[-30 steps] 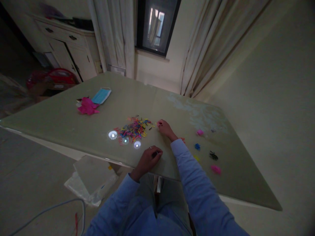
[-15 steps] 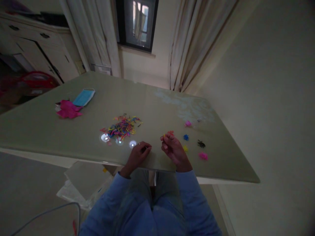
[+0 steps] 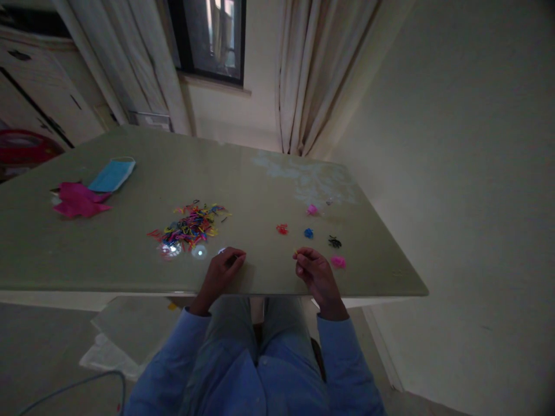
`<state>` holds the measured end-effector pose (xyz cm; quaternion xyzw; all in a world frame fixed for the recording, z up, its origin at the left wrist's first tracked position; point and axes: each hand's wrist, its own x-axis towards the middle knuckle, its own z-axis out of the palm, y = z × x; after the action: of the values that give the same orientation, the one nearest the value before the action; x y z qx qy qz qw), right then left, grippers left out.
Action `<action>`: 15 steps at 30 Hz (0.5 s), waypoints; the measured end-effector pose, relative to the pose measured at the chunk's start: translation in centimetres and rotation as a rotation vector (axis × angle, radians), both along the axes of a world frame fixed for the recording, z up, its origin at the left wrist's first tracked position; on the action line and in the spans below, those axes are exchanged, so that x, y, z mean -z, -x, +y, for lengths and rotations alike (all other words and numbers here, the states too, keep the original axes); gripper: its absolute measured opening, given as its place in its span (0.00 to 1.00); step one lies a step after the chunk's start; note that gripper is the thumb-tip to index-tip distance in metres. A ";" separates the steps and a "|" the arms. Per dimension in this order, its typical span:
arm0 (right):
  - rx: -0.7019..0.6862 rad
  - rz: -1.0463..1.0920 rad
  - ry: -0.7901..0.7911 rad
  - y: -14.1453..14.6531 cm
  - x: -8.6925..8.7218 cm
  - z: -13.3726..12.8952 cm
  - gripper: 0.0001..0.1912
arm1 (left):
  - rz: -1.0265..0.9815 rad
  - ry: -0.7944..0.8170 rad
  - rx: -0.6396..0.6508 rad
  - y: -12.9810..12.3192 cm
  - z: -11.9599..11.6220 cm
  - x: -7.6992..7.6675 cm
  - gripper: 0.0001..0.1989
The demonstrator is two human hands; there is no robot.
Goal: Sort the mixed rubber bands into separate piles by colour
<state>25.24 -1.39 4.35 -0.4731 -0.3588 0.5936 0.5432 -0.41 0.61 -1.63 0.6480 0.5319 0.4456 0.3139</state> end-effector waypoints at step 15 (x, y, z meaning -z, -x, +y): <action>0.310 -0.869 -0.157 -5.5 3.9 2.3 0.16 | 0.035 0.006 -0.019 -0.1 0.0 0.0 0.12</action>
<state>30.75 0.88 0.43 -0.6832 -0.5221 0.2232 0.4591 -0.35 0.64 -1.62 0.6499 0.5447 0.4353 0.3023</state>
